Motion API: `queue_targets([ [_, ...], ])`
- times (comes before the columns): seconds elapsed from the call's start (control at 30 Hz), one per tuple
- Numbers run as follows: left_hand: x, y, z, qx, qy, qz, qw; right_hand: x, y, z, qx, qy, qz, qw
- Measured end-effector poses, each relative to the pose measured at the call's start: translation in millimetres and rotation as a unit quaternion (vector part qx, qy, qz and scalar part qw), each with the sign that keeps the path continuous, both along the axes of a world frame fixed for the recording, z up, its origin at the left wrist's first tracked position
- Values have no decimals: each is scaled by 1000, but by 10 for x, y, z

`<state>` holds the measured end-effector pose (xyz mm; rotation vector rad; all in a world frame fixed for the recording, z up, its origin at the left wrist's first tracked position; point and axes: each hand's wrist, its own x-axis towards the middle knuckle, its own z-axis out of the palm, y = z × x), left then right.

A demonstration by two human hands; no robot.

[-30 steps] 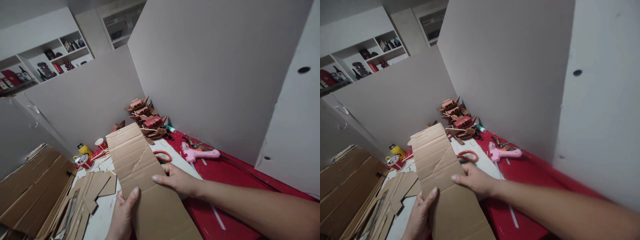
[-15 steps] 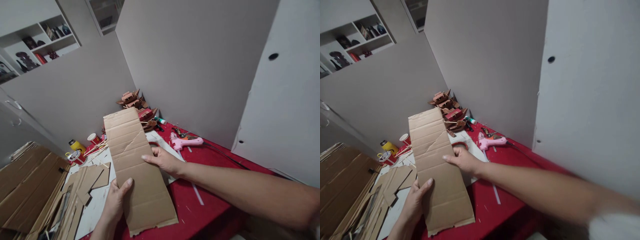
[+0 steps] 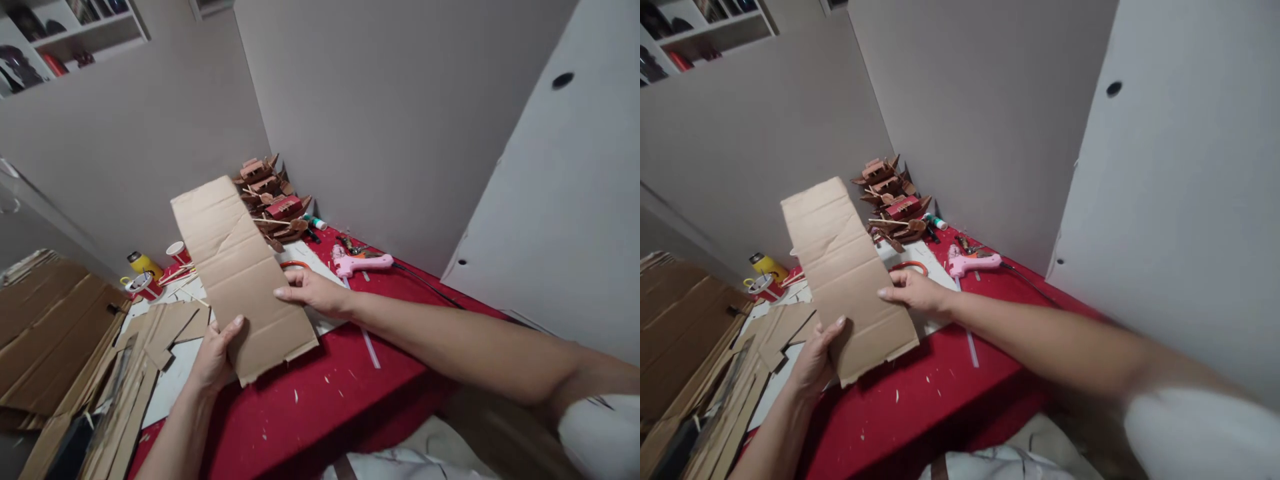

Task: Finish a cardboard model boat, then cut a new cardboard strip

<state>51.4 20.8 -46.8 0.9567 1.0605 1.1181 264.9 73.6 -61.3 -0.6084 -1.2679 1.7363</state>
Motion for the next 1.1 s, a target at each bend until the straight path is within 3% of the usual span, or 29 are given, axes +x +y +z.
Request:
queue_targets([
  [0.13, 7, -16, -46, -16, 50, -98, 994, 28, 66, -6, 16, 25, -65, 997],
  [0.3, 28, -13, -65, 11, 62, -100, 993, 45, 48, 7, 28, 18, -70, 997],
  [0.63, -103, 59, 9, 61, 14, 14, 998, 45, -40, 28, 89, -100, 89, 987],
  [0.7, -168, 90, 48, 81, 17, 63, 995, 74, 1, 62, 123, -127, 80, 981],
  [0.77, -237, 141, 90, 113, 5, 125, 986, 115, 81, 130, 170, -187, 8, 968],
  [0.8, -272, 174, 110, 129, -4, 159, 979, 136, 132, 170, 207, -253, -39, 944],
  [0.87, -335, 241, 142, 163, -19, 224, 961, 160, 239, 235, 284, -429, -103, 851],
  [0.93, -380, 294, 158, 183, -28, 276, 943, 148, 331, 257, 325, -574, -111, 743],
  [0.97, -393, 310, 161, 191, -32, 295, 936, 127, 368, 251, 325, -618, -100, 709],
  [1.1, -380, 304, 147, 207, -52, 315, 925, -21, 476, 184, 305, -694, -58, 650],
])
